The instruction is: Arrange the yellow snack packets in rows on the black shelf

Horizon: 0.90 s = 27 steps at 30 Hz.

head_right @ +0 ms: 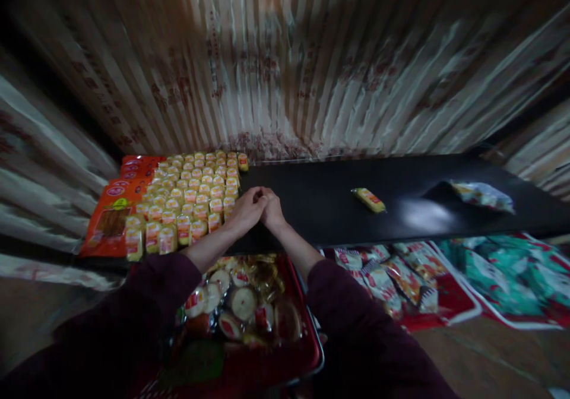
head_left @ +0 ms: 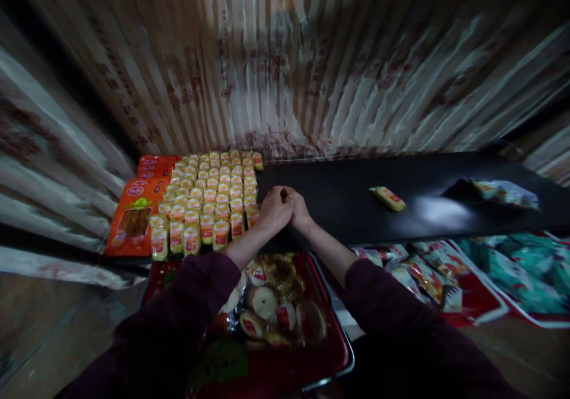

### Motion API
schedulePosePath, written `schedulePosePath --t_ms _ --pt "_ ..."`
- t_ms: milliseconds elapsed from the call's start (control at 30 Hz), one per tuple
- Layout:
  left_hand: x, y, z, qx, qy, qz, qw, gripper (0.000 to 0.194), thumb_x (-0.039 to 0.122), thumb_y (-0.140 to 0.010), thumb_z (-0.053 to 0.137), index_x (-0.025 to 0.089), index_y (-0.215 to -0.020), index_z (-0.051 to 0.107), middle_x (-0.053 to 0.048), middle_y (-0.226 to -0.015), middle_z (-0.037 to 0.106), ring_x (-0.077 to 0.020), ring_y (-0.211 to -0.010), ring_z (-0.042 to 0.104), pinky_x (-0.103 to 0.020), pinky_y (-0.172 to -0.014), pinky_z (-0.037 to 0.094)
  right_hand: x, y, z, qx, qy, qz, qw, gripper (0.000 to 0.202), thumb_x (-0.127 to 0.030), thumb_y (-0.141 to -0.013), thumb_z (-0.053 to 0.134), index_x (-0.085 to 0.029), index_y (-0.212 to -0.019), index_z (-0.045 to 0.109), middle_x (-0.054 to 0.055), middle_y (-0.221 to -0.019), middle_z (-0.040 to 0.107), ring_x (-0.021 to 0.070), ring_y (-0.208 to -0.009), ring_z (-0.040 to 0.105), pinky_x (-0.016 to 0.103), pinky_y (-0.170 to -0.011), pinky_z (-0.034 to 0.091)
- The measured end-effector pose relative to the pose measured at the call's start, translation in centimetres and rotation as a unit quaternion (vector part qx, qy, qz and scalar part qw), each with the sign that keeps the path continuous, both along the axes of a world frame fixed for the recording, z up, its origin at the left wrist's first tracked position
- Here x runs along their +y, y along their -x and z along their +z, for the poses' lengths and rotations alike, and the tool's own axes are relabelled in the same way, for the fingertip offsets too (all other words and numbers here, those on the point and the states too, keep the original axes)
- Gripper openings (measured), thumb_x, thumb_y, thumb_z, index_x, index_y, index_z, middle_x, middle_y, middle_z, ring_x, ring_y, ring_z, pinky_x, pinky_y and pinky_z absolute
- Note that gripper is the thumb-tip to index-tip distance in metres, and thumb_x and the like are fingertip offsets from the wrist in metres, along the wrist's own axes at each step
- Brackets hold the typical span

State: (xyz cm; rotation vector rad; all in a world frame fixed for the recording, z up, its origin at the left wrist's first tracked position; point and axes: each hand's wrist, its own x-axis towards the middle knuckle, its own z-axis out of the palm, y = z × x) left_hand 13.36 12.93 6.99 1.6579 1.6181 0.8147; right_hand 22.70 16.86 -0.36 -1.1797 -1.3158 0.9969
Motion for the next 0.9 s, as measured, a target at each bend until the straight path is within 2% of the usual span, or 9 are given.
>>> schedulePosePath --t_ms 100,167,300,433,500,600,667,767,900 --pt "-5.8 1.7 0.2 -0.014 -0.019 -0.061 0.998 0.036 0.017 -0.082 0.047 0.012 -0.117 0.057 -0.012 -0.113 0.063 -0.0189 -0.104 0.059 -0.032 -0.096 0.044 -6.5 0.1 0.5 -0.1 -0.048 0.007 0.994 0.021 -0.02 -0.071 0.053 -0.018 -0.09 0.064 0.005 -0.09 0.064 0.0197 -0.088 0.059 0.032 -0.082 0.047" --pt "-9.7 2.9 -0.8 -0.028 -0.02 -0.078 0.996 0.041 0.017 -0.081 0.047 0.013 -0.121 0.054 -0.011 -0.12 0.06 -0.0181 -0.108 0.056 -0.032 -0.099 0.042 -10.8 0.4 0.2 -0.162 -0.075 0.028 0.984 0.029 -0.017 -0.071 0.053 -0.018 -0.099 0.063 0.008 -0.099 0.063 0.021 -0.094 0.059 0.034 -0.087 0.046" --pt "-16.6 5.0 -4.9 -0.058 0.042 -0.074 0.995 0.044 0.021 -0.081 0.048 0.016 -0.124 0.054 -0.01 -0.127 0.058 -0.0193 -0.113 0.055 -0.034 -0.102 0.041 -18.0 1.7 -2.4 -0.244 -0.029 0.097 0.964 0.03 -0.01 -0.072 0.05 -0.015 -0.099 0.062 0.01 -0.093 0.063 0.0211 -0.087 0.059 0.035 -0.082 0.048" --pt "-20.3 5.9 -9.8 -0.051 0.155 -0.029 0.986 0.041 0.022 -0.083 0.047 0.016 -0.123 0.055 -0.009 -0.126 0.06 -0.0193 -0.115 0.055 -0.033 -0.103 0.04 -21.7 2.7 -6.2 -0.289 0.02 0.155 0.944 0.035 0.0 -0.069 0.047 -0.014 -0.096 0.065 0.011 -0.095 0.064 0.021 -0.09 0.059 0.034 -0.083 0.048" --pt "-20.8 6.2 -11.8 -0.032 0.188 -0.019 0.982 0.039 0.017 -0.082 0.046 0.015 -0.12 0.057 -0.009 -0.124 0.061 -0.0189 -0.114 0.056 -0.032 -0.101 0.041 -22.2 2.8 -7.8 -0.297 0.031 0.176 0.938 0.039 0.002 -0.07 0.045 -0.015 -0.098 0.066 0.012 -0.102 0.064 0.0204 -0.094 0.059 0.033 -0.086 0.047" --pt "-19.9 6.7 -14.0 0.016 0.215 -0.004 0.976 0.04 0.011 -0.08 0.045 0.015 -0.116 0.059 -0.009 -0.119 0.064 -0.0182 -0.111 0.058 -0.029 -0.099 0.042 -21.8 2.6 -9.2 -0.313 0.045 0.2 0.927 0.037 -0.002 -0.076 0.043 -0.015 -0.102 0.067 0.012 -0.104 0.066 0.0202 -0.097 0.061 0.033 -0.088 0.048" --pt "-18.4 7.3 -15.2 0.072 0.219 0.015 0.973 0.039 0.011 -0.079 0.045 0.015 -0.115 0.061 -0.01 -0.119 0.064 -0.0192 -0.112 0.058 -0.03 -0.1 0.04 -21.1 2.5 -9.8 -0.324 0.052 0.215 0.92 0.034 -0.007 -0.081 0.043 -0.016 -0.104 0.067 0.012 -0.104 0.068 0.0206 -0.098 0.063 0.034 -0.089 0.047" --pt "-15.8 8.6 -17.1 0.148 0.175 0.055 0.972 0.039 0.01 -0.077 0.047 0.016 -0.112 0.063 -0.011 -0.123 0.062 -0.0215 -0.12 0.051 -0.031 -0.106 0.034 -20.2 2.6 -10.3 -0.335 0.089 0.238 0.907 0.032 -0.014 -0.084 0.044 -0.017 -0.107 0.066 0.01 -0.102 0.071 0.0204 -0.093 0.066 0.033 -0.086 0.049" --pt "-12.8 10.8 -19.5 0.167 0.162 0.085 0.969 0.045 0.007 -0.069 0.05 0.016 -0.112 0.062 -0.012 -0.114 0.065 -0.0255 -0.121 0.05 -0.038 -0.107 0.031 -20.0 3.0 -10.7 -0.341 0.117 0.27 0.893 0.03 -0.015 -0.083 0.045 -0.017 -0.103 0.067 0.011 -0.101 0.072 0.0197 -0.09 0.067 0.029 -0.081 0.049"
